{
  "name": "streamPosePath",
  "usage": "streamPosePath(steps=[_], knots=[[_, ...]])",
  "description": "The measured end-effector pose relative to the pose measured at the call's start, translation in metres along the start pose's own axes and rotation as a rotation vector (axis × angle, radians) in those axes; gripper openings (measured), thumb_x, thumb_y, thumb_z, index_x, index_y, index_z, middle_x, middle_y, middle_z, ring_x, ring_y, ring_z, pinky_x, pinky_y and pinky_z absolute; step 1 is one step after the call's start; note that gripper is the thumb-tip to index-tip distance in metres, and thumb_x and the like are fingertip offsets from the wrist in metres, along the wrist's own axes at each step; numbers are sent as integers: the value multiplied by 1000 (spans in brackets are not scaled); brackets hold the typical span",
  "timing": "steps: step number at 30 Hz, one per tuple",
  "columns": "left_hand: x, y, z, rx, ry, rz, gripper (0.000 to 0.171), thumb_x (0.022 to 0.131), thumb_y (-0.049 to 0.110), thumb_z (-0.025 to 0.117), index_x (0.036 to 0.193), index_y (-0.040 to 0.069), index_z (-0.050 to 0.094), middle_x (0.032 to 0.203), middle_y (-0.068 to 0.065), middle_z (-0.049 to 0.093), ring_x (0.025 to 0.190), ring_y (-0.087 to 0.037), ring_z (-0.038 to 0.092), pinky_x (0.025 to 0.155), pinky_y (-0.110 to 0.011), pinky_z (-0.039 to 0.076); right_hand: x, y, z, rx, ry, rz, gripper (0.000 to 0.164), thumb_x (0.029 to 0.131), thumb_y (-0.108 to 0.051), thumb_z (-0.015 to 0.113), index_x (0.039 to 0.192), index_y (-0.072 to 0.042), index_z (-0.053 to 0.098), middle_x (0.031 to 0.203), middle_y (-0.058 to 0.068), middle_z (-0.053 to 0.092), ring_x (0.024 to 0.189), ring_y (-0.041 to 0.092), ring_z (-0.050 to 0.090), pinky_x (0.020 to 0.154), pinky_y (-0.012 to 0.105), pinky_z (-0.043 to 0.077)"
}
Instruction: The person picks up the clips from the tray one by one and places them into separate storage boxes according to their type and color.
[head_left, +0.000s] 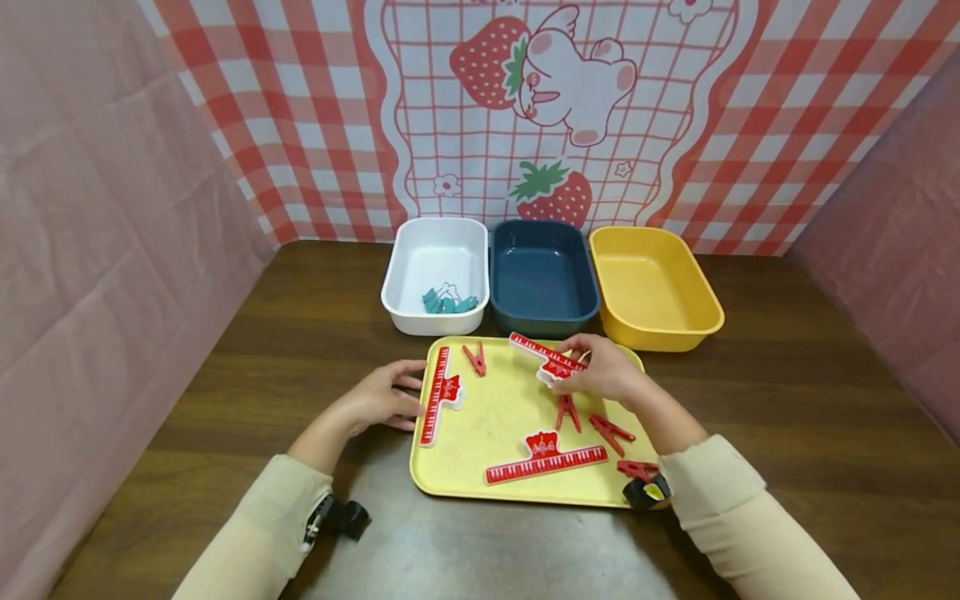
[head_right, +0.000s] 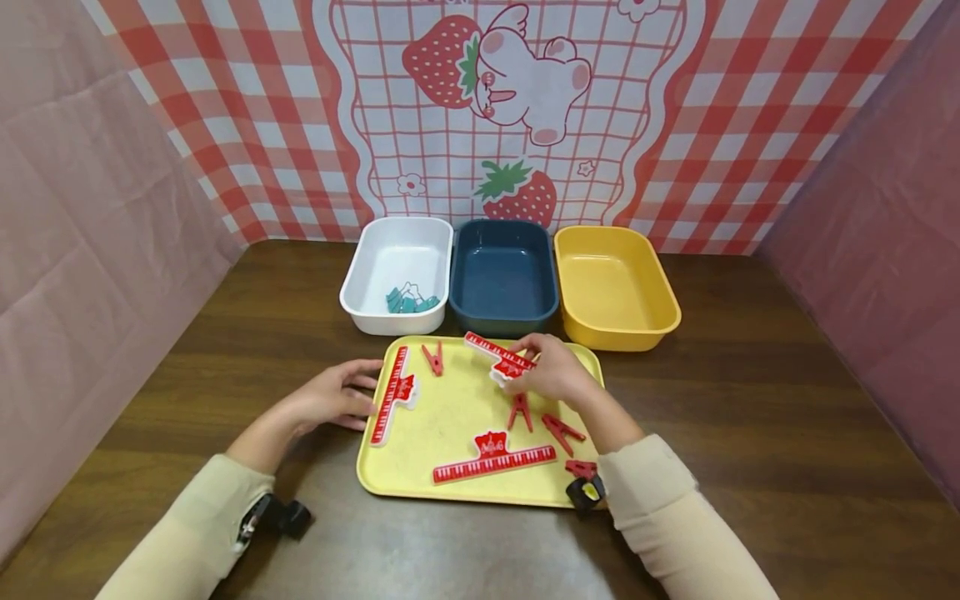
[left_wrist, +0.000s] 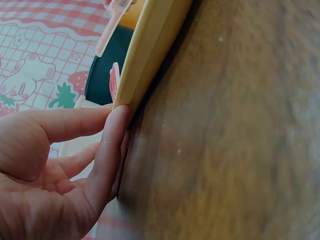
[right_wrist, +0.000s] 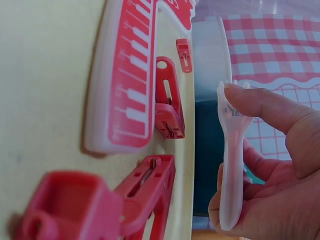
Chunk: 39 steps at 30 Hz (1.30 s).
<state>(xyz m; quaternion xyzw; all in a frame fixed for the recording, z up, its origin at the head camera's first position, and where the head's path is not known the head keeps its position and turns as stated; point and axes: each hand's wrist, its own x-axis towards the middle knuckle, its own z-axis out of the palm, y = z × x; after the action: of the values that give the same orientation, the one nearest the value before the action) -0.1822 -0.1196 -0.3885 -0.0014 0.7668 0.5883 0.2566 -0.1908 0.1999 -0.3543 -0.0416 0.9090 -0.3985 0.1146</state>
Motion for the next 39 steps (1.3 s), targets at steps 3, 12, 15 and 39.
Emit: streamPosePath(steps=[3,12,15,39], knots=[[0,0,0,0,0,0,67,83,-9,62,141,7,35,123,-22,45,86,-26,61,68,-38,57,-1,2,-2,0,11,-7,56,67,-17,85,114,-2,58,94,12,52,81,25,48,61,28,44],[0,0,0,3,-1,-4,67,82,-9,63,142,7,35,123,-22,45,86,-26,61,68,-38,57,-7,6,-10,20,33,-21,57,67,-16,84,115,-1,57,96,13,53,81,25,49,64,29,46],[0,0,0,3,-5,-2,67,83,-9,62,142,7,35,123,-22,45,86,-26,61,68,-38,57,-8,7,-12,22,56,-30,57,66,-15,84,114,-1,57,94,13,53,80,25,49,63,29,46],[-1,-1,-2,-20,-21,23,68,82,-11,61,142,4,33,122,-24,43,85,-26,60,67,-39,57,-21,24,-36,117,201,-68,60,73,-18,81,119,8,52,94,15,53,77,21,47,58,20,44]])
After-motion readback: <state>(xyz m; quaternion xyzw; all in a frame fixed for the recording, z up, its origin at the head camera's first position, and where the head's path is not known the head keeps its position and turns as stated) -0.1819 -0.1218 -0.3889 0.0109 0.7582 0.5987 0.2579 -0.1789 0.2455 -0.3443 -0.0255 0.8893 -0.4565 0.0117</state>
